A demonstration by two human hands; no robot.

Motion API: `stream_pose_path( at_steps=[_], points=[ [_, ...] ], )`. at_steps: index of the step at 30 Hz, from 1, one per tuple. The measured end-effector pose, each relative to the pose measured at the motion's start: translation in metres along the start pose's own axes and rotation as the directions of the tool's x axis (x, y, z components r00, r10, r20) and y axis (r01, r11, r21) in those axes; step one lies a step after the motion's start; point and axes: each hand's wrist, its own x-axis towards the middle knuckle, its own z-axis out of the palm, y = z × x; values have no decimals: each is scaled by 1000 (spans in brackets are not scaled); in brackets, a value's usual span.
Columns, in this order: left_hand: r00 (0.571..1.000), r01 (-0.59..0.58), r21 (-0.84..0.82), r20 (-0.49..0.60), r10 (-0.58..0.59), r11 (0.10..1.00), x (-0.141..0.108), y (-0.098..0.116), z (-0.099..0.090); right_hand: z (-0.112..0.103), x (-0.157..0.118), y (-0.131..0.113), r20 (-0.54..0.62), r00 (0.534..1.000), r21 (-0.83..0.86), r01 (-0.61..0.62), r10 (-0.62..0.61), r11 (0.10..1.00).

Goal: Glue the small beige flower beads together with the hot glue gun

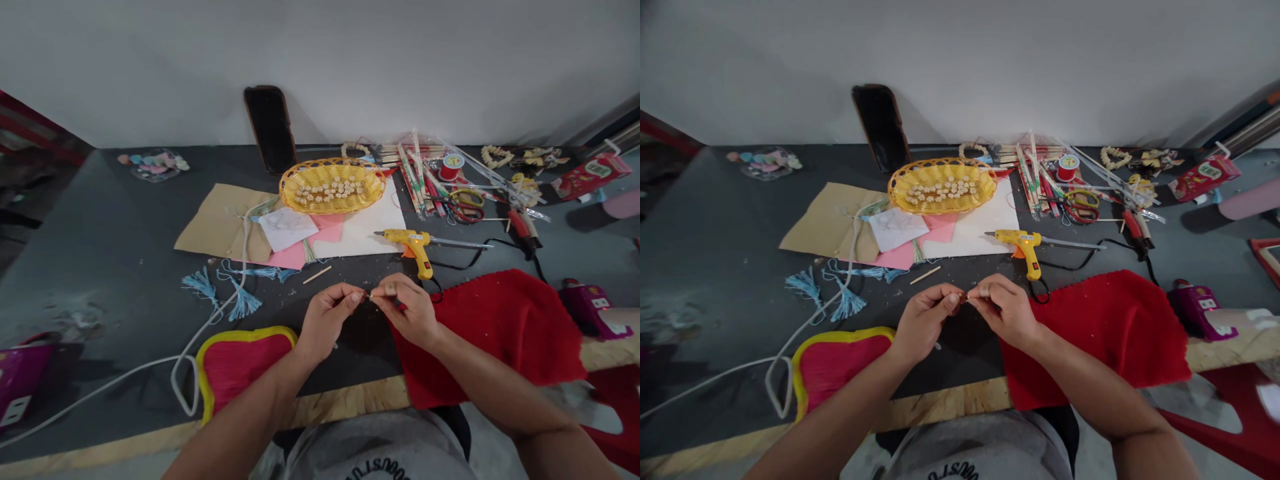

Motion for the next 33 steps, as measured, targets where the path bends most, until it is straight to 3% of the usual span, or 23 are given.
stream_pose_path(
  at_steps=[13, 33],
  points=[
    [998, -25, 37, 64, 23, 999, -4, 3, 2, 7, -2, 2, 11, 999, 14, 42, -42, 999],
    [997, -29, 63, 68, 25, 998, -3, 2, 0, 5, -1, 3, 9, 999, 49, 50, -51, 998]
  ],
)
